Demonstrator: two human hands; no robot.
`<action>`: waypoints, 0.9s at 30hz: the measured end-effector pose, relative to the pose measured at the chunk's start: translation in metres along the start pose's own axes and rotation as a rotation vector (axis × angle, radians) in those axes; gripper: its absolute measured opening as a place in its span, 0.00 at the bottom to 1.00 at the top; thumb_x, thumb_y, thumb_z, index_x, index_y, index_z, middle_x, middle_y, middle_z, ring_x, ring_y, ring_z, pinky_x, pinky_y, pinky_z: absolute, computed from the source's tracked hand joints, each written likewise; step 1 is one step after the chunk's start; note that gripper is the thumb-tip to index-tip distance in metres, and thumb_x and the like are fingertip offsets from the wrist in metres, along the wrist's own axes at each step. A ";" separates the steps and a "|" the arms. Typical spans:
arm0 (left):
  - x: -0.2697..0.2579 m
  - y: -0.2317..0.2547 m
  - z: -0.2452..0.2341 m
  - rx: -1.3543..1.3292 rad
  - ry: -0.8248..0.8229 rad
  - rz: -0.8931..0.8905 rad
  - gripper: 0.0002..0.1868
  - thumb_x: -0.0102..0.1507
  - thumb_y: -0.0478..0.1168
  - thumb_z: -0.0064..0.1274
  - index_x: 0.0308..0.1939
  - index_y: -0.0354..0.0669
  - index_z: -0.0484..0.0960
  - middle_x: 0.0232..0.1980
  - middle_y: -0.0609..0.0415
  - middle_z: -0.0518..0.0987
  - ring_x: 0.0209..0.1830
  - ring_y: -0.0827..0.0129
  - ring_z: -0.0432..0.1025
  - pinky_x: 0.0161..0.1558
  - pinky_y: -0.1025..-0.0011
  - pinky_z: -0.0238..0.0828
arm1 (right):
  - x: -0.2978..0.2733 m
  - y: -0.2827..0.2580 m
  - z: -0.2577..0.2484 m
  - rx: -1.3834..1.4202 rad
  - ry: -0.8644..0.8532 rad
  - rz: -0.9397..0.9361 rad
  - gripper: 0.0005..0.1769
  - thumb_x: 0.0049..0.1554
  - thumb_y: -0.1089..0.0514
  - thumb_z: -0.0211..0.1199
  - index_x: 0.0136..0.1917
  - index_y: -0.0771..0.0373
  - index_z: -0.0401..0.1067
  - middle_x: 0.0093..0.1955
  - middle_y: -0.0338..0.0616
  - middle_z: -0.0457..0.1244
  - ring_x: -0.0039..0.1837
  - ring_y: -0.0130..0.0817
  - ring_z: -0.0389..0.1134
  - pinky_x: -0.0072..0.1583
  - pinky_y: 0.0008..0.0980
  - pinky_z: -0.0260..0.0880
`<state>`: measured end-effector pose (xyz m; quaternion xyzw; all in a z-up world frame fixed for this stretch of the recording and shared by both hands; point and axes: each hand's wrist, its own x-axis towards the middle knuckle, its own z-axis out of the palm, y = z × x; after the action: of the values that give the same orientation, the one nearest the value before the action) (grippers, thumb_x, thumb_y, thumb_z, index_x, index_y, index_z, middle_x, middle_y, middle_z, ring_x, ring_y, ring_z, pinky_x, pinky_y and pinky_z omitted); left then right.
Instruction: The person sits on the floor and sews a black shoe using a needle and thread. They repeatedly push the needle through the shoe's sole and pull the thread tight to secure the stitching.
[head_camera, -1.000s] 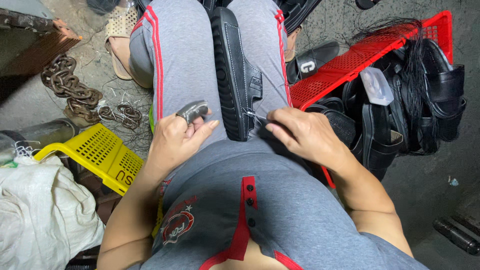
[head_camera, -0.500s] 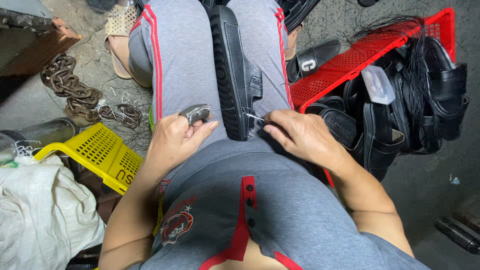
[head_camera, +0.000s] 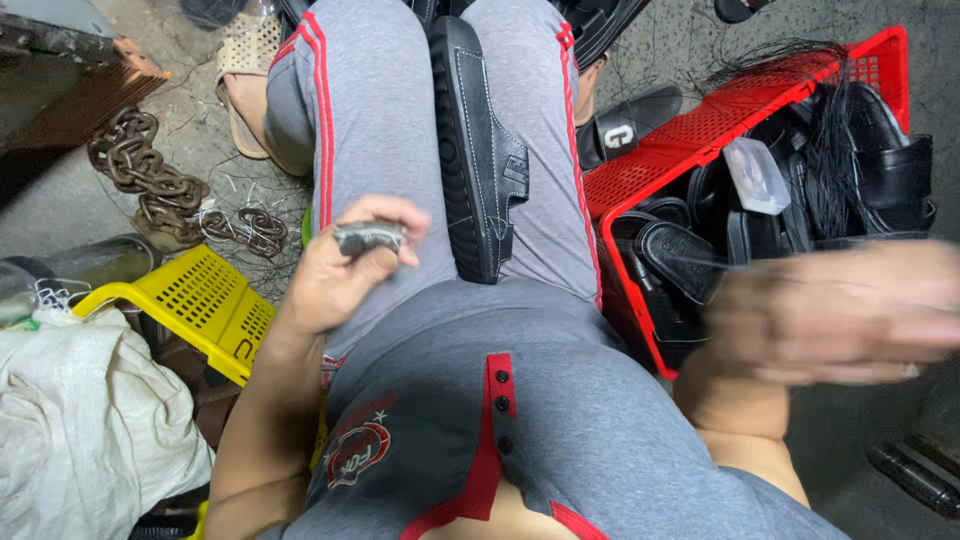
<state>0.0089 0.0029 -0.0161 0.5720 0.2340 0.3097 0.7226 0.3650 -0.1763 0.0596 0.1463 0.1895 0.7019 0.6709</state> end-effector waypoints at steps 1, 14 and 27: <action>0.003 -0.002 0.004 0.000 0.002 -0.001 0.15 0.67 0.45 0.42 0.38 0.39 0.78 0.55 0.47 0.72 0.53 0.63 0.70 0.57 0.69 0.70 | 0.009 0.005 0.018 0.001 0.002 0.001 0.11 0.55 0.61 0.70 0.47 0.70 0.73 0.37 0.46 0.65 0.32 0.29 0.63 0.31 0.28 0.67; 0.098 -0.006 0.045 -0.530 0.310 -0.159 0.20 0.65 0.52 0.42 0.23 0.44 0.68 0.20 0.54 0.66 0.18 0.75 0.60 0.20 0.80 0.54 | 0.109 0.067 -0.057 -2.849 -0.122 0.370 0.05 0.56 0.59 0.59 0.47 0.59 0.70 0.35 0.39 0.66 0.33 0.34 0.66 0.36 0.32 0.63; 0.210 -0.068 0.013 -0.719 0.588 -0.180 0.10 0.54 0.32 0.42 0.18 0.42 0.65 0.15 0.56 0.61 0.10 0.79 0.47 0.12 0.79 0.35 | 0.140 0.045 -0.086 -1.690 0.669 0.518 0.03 0.54 0.63 0.62 0.39 0.63 0.70 0.21 0.36 0.53 0.20 0.21 0.52 0.22 0.20 0.51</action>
<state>0.1765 0.1339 -0.0763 0.1510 0.3551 0.4561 0.8019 0.2776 -0.0443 -0.0030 -0.5598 -0.2379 0.7394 0.2888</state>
